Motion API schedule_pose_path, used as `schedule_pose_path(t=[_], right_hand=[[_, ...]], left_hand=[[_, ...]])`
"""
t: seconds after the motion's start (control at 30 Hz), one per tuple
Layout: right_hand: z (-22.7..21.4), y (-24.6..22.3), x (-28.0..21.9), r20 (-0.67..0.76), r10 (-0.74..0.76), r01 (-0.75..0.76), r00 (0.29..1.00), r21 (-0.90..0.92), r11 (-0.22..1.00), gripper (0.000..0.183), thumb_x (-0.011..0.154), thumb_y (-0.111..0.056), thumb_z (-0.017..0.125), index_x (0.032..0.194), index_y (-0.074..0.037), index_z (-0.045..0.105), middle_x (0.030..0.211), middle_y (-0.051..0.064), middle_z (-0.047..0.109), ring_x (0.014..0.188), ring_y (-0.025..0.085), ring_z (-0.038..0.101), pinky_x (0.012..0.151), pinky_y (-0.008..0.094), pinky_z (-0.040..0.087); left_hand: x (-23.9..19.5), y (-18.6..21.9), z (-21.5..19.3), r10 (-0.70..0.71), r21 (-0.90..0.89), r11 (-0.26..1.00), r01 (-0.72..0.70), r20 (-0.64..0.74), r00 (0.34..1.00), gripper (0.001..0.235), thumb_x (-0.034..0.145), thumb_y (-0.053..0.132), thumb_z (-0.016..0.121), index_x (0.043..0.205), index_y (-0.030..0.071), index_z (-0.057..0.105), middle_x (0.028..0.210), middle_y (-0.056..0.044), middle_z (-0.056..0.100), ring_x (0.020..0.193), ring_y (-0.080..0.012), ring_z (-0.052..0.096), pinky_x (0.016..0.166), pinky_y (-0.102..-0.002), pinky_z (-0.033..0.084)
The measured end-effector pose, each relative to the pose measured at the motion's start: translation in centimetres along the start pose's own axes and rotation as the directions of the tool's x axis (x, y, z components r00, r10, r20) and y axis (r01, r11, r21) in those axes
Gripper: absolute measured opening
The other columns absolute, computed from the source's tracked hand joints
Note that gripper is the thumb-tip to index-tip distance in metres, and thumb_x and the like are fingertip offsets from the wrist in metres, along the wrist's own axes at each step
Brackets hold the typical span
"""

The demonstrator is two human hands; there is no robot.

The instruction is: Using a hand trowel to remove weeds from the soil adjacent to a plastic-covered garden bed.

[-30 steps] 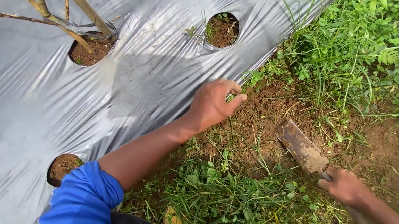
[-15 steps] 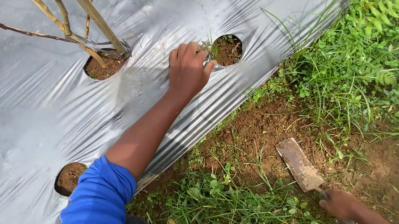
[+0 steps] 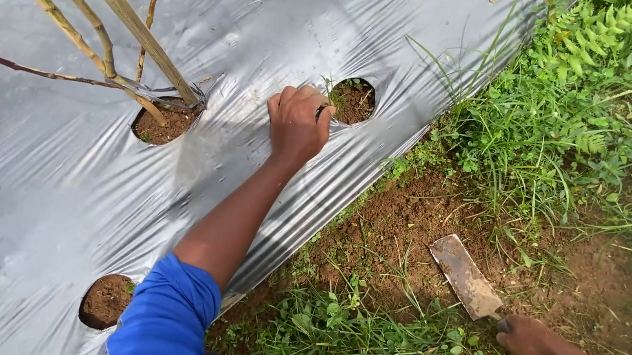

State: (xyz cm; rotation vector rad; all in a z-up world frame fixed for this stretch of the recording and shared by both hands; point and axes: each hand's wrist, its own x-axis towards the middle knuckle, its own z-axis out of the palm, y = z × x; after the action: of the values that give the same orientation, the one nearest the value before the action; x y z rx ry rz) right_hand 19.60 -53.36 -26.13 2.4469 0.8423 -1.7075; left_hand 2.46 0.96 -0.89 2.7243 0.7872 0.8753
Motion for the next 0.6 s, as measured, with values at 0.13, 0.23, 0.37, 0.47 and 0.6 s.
schedule_pose_path(t=[0.13, 0.23, 0.37, 0.47, 0.6], right_hand=[[-0.7, -0.6, -0.3, 0.021, 0.019, -0.019, 1.000, -0.019, 1.000, 0.023, 0.105, -0.032, 0.050, 0.086, -0.021, 0.057, 0.079, -0.005, 0.061, 0.071, 0.008, 0.058, 0.076, 0.026, 0.059], [-1.3, -1.3, -1.2, 0.028, 0.010, -0.011, 1.000, 0.039, 0.999, 0.025, 0.105, -0.027, 0.049, 0.083, -0.019, 0.055, 0.077, -0.004, 0.058, 0.071, 0.010, 0.058, 0.075, 0.027, 0.061], [-1.3, -1.2, -0.7, 0.014, 0.049, -0.049, 0.999, 0.007, 0.999, 0.029, 0.103, -0.033, 0.051, 0.119, -0.014, 0.064, 0.124, 0.005, 0.072, 0.113, 0.020, 0.073, 0.107, 0.041, 0.060], [-0.9, -0.6, -0.3, 0.021, 0.029, -0.028, 0.999, -0.030, 0.999, 0.029, 0.103, -0.033, 0.051, 0.119, -0.015, 0.066, 0.125, 0.004, 0.074, 0.114, 0.019, 0.074, 0.108, 0.041, 0.059], [-1.2, 0.1, 0.5, 0.009, 0.052, -0.052, 0.999, -0.074, 0.996, 0.030, 0.102, -0.037, 0.052, 0.121, -0.018, 0.066, 0.113, 0.001, 0.079, 0.096, 0.013, 0.078, 0.095, 0.033, 0.065]], left_hand=[[0.2, 0.2, -0.3, -0.053, -0.031, 0.998, 0.054, 0.022, 0.998, 0.015, 0.096, 0.030, 0.065, 0.088, 0.018, 0.072, 0.097, 0.006, 0.067, 0.094, -0.0199, 0.054, 0.092, -0.039, 0.034], [0.7, 0.8, -0.5, -0.065, -0.028, 0.997, 0.065, 0.021, 0.998, 0.018, 0.097, 0.032, 0.063, 0.092, 0.017, 0.072, 0.101, 0.004, 0.069, 0.096, -0.0194, 0.054, 0.093, -0.040, 0.034], [3.9, 0.0, -0.9, -0.236, -0.228, 0.950, 0.212, -0.083, 0.968, 0.027, 0.099, 0.033, 0.048, 0.091, 0.016, 0.067, 0.098, 0.002, 0.064, 0.094, -0.0200, 0.059, 0.095, -0.043, 0.034], [3.5, -1.1, -2.2, -0.170, -0.151, 0.976, 0.155, -0.090, 0.981, 0.024, 0.100, 0.031, 0.049, 0.094, 0.015, 0.066, 0.102, 0.000, 0.065, 0.097, -0.0229, 0.060, 0.098, -0.046, 0.036], [2.0, -1.8, -1.9, 0.168, 0.094, 0.983, -0.159, -0.100, 0.981, 0.014, 0.094, 0.022, 0.062, 0.090, 0.014, 0.073, 0.094, 0.001, 0.065, 0.093, -0.0252, 0.054, 0.098, -0.045, 0.037]])
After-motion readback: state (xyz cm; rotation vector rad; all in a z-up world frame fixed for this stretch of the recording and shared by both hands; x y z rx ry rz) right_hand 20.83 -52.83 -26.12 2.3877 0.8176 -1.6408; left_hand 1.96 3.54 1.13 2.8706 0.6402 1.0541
